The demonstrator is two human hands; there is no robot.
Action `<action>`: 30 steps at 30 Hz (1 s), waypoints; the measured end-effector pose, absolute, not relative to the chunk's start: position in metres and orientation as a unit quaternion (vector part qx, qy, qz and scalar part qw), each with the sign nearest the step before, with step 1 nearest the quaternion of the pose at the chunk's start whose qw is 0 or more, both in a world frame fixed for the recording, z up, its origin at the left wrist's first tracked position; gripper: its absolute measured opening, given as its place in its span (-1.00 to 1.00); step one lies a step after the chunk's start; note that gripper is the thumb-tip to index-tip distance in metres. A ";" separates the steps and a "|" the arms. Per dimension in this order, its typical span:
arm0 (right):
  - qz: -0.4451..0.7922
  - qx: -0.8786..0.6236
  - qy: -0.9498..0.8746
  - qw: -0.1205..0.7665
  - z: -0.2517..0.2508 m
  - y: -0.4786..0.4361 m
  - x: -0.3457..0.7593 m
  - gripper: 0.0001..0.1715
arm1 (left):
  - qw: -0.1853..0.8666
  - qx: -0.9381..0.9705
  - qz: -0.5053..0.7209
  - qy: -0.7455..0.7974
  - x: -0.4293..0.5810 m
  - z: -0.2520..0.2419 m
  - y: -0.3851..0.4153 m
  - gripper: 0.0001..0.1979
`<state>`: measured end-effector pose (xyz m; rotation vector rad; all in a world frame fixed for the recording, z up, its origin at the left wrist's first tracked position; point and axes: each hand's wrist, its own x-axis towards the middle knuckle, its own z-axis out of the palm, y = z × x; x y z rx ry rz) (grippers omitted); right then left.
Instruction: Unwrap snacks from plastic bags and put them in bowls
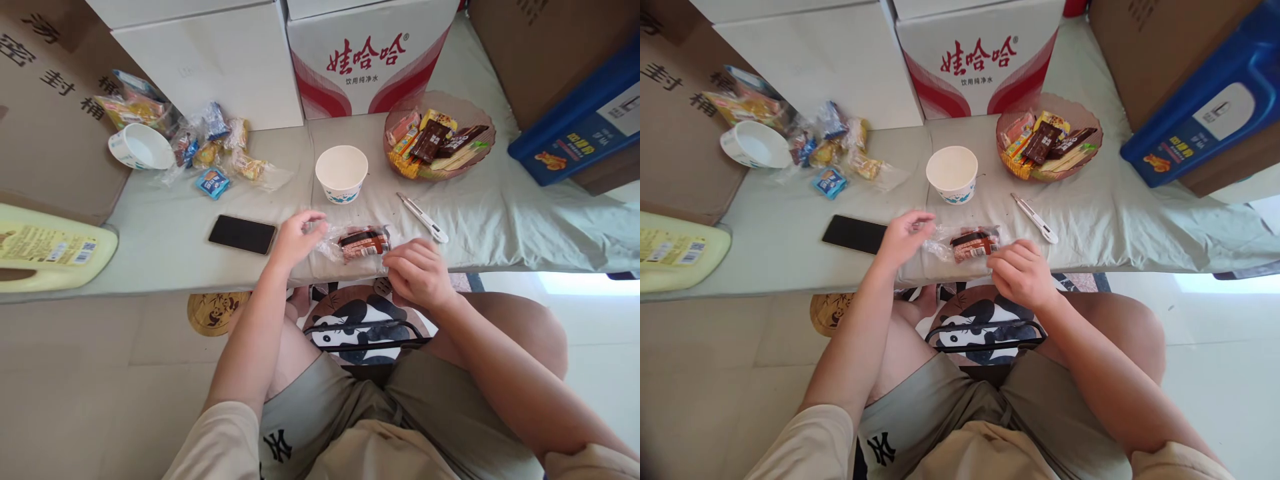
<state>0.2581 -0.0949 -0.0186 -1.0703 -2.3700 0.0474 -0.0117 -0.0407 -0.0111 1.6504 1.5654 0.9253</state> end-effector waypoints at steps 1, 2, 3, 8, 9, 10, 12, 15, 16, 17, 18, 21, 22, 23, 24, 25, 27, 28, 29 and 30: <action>0.044 -0.378 -0.892 0.245 -0.018 -0.096 0.257 -0.75 | 0.340 0.659 0.318 0.591 -0.011 -0.012 -0.041 -0.74; 0.059 -0.368 -0.899 0.231 -0.018 -0.097 0.257 -0.74 | 0.337 0.683 0.282 0.584 -0.011 -0.013 -0.042 -0.76; 0.063 -0.370 -0.900 0.219 -0.019 -0.098 0.256 -0.72 | 0.330 0.697 0.259 0.582 -0.010 -0.014 -0.043 -0.82; -0.013 -0.546 -0.812 0.205 -0.023 -0.096 0.255 -0.66 | 0.375 0.627 0.329 0.599 0.001 -0.016 -0.043 -0.92; -0.026 -0.582 -0.788 0.200 -0.024 -0.095 0.254 -0.66 | 0.416 0.597 0.343 0.594 0.004 -0.016 -0.043 -0.91; -0.034 -0.607 -0.770 0.194 -0.024 -0.094 0.252 -0.62 | 0.462 0.568 0.349 0.585 0.008 -0.016 -0.044 -0.91; -0.036 -0.626 -0.755 0.190 -0.026 -0.091 0.248 -0.47 | 0.543 0.519 0.341 0.565 0.016 -0.015 -0.048 -0.89; -0.007 -0.608 -0.769 0.197 -0.026 -0.088 0.240 -0.35 | 0.613 0.474 0.334 0.537 0.026 -0.013 -0.055 -0.82; 0.011 -0.599 -0.776 0.198 -0.026 -0.087 0.238 -0.34 | 0.623 0.463 0.337 0.532 0.028 -0.013 -0.056 -0.79; 0.029 -0.590 -0.783 0.196 -0.025 -0.085 0.236 -0.34 | 0.630 0.454 0.342 0.529 0.030 -0.012 -0.057 -0.77; 0.046 -0.583 -0.788 0.192 -0.025 -0.084 0.236 -0.34 | 0.633 0.446 0.349 0.528 0.030 -0.011 -0.058 -0.75; 0.069 -0.579 -0.789 0.191 -0.024 -0.079 0.237 -0.25 | 0.620 0.426 0.383 0.536 0.027 -0.011 -0.054 -0.71; 0.069 -0.580 -0.788 0.196 -0.023 -0.077 0.238 -0.21 | 0.604 0.423 0.397 0.546 0.026 -0.012 -0.052 -0.72; 0.067 -0.579 -0.787 0.201 -0.023 -0.076 0.239 -0.20 | 0.580 0.420 0.413 0.563 0.024 -0.013 -0.050 -0.73; 0.066 -0.574 -0.790 0.204 -0.023 -0.075 0.239 -0.22 | 0.553 0.419 0.425 0.581 0.023 -0.014 -0.047 -0.75; 0.067 -0.568 -0.795 0.205 -0.023 -0.074 0.240 -0.28 | 0.526 0.420 0.433 0.600 0.022 -0.016 -0.045 -0.77; 0.075 -0.556 -0.802 0.205 -0.023 -0.073 0.242 -0.43 | 0.489 0.427 0.435 0.624 0.021 -0.020 -0.040 -0.81; 0.083 -0.552 -0.804 0.206 -0.023 -0.073 0.243 -0.50 | 0.479 0.434 0.432 0.629 0.021 -0.022 -0.037 -0.81; 0.093 -0.548 -0.804 0.210 -0.023 -0.074 0.243 -0.55 | 0.472 0.445 0.429 0.629 0.021 -0.023 -0.036 -0.82; 0.105 -0.544 -0.804 0.216 -0.024 -0.074 0.244 -0.58 | 0.464 0.457 0.427 0.627 0.021 -0.025 -0.034 -0.82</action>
